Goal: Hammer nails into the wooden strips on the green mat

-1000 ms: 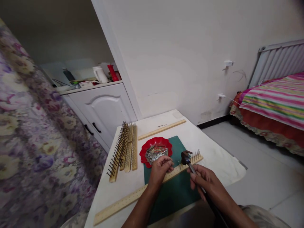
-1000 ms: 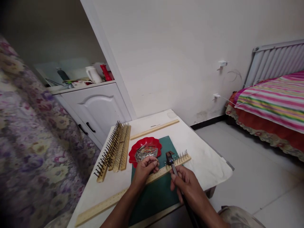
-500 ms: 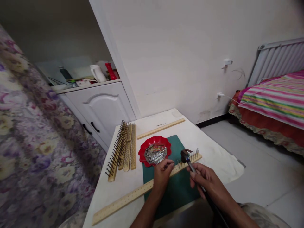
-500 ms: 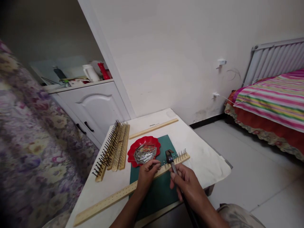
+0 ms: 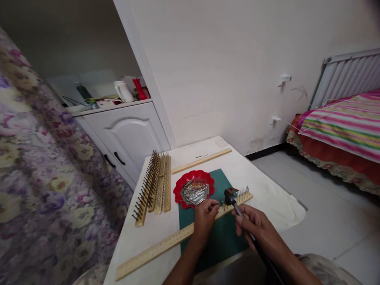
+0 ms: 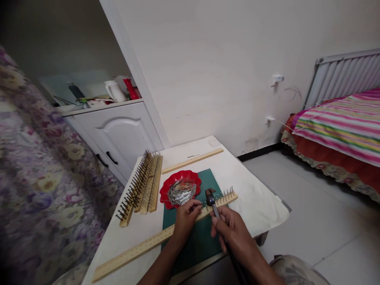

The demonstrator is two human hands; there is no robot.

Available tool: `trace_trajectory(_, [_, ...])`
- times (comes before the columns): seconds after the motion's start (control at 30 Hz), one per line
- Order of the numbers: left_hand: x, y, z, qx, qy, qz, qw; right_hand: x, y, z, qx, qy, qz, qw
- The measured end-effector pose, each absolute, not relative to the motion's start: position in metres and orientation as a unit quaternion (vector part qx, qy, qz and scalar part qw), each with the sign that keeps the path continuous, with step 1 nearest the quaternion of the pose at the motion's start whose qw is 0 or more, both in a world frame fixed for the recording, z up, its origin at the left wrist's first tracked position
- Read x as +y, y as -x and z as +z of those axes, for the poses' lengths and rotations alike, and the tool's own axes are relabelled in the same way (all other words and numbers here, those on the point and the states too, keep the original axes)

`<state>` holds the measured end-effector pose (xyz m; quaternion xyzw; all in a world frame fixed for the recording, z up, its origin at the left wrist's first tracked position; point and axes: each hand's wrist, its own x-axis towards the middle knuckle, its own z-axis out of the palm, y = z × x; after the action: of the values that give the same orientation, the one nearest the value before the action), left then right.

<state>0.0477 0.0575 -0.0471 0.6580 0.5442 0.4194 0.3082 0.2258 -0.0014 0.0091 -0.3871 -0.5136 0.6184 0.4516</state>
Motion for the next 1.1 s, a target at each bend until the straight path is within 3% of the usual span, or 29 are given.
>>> trace_trajectory(0.57, [0.058, -0.049, -0.05, 0.554, -0.673, 0.402, 0.28, 0.008, -0.201, 0.004, -0.531, 0.395, 0.626, 0.412])
trace_trajectory(1.1, [0.056, -0.049, -0.047, 0.554, -0.68, 0.405, 0.259, 0.006, -0.212, 0.013, -0.521, 0.397, 0.607, 0.451])
